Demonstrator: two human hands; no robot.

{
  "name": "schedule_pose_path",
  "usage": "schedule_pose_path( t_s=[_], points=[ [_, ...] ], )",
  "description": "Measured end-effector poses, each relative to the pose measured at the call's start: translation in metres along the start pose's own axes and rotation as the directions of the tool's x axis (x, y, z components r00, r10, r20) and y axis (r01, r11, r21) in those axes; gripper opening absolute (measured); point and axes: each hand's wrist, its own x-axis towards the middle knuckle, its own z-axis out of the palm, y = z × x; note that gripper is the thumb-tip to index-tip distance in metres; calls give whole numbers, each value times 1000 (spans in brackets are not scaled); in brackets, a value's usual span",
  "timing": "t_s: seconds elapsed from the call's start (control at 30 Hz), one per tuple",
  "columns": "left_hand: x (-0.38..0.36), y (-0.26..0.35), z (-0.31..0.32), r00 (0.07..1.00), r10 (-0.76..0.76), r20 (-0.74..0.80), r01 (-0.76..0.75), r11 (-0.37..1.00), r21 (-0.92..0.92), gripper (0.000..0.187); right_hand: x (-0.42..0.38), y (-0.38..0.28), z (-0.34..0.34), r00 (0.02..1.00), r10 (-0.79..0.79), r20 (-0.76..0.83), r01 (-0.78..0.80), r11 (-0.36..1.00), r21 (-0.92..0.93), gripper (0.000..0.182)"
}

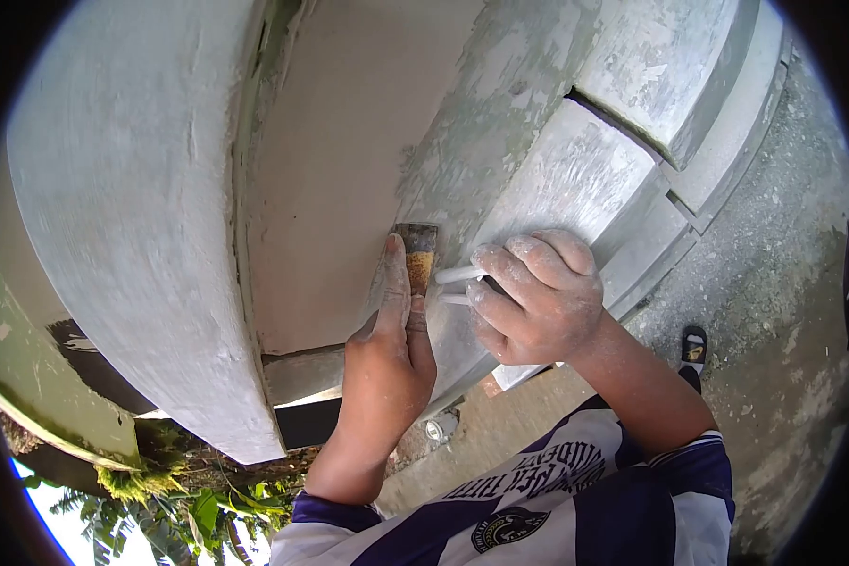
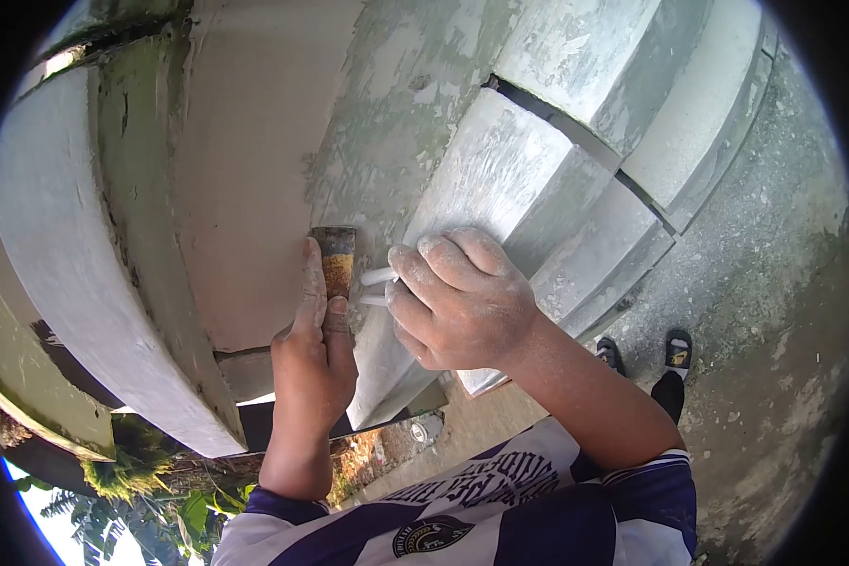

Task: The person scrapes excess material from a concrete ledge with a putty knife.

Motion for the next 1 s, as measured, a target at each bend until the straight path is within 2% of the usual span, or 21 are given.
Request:
schedule_pose_path(
  t_s=[0.07, 0.27, 0.33, 0.4, 0.47, 0.6, 0.67, 0.77, 0.87, 0.9, 1.0],
  points=[
    [10, 9, -2, 1000, -13, 28, 13, 1000, 11, 58, -1, 0, 0, 1000, 10, 6, -10, 1000, 12, 15],
    [36, 21, -2, 996, 83, -26, -83, 997, 9, 59, -1, 0, -1, 1000, 15, 22, -15, 1000, 15, 16],
    [25, 19, -9, 999, 31, 20, -31, 999, 21, 58, -3, 0, 1, 1000, 6, 9, -6, 1000, 11, 16],
    [25, 17, -9, 998, 62, 16, -62, 998, 26, 58, -3, 1, 1, 1000, 14, 9, -14, 1000, 5, 16],
    [35, 16, -5, 987, 158, -35, -157, 987, 28, 58, -2, -2, 2, 1000, 20, 16, -20, 1000, 7, 16],
    [57, 37, -8, 994, 99, -47, -100, 995, -21, 57, -1, -1, 1, 999, 20, 33, -21, 1000, 19, 16],
    [51, 34, -7, 987, 139, -79, -136, 990, 44, 57, -1, -1, 0, 999, 25, 29, -26, 999, 23, 16],
    [35, 23, -8, 994, 80, -71, -81, 996, -22, 56, -2, -1, 0, 999, 28, 37, -28, 999, 25, 16],
    [48, 22, -4, 973, 205, -101, -201, 978, 49, 68, -1, 0, 0, 1000, 17, 5, -17, 999, 37, 16],
    [51, 24, -2, 970, 214, -113, -210, 977, 48, 67, -2, -2, 1, 1000, 20, 10, -20, 999, 42, 17],
    [51, 20, -7, 981, 178, -76, -183, 981, -63, 66, -1, -1, 0, 1000, 19, 13, -19, 999, 31, 17]
  ],
)
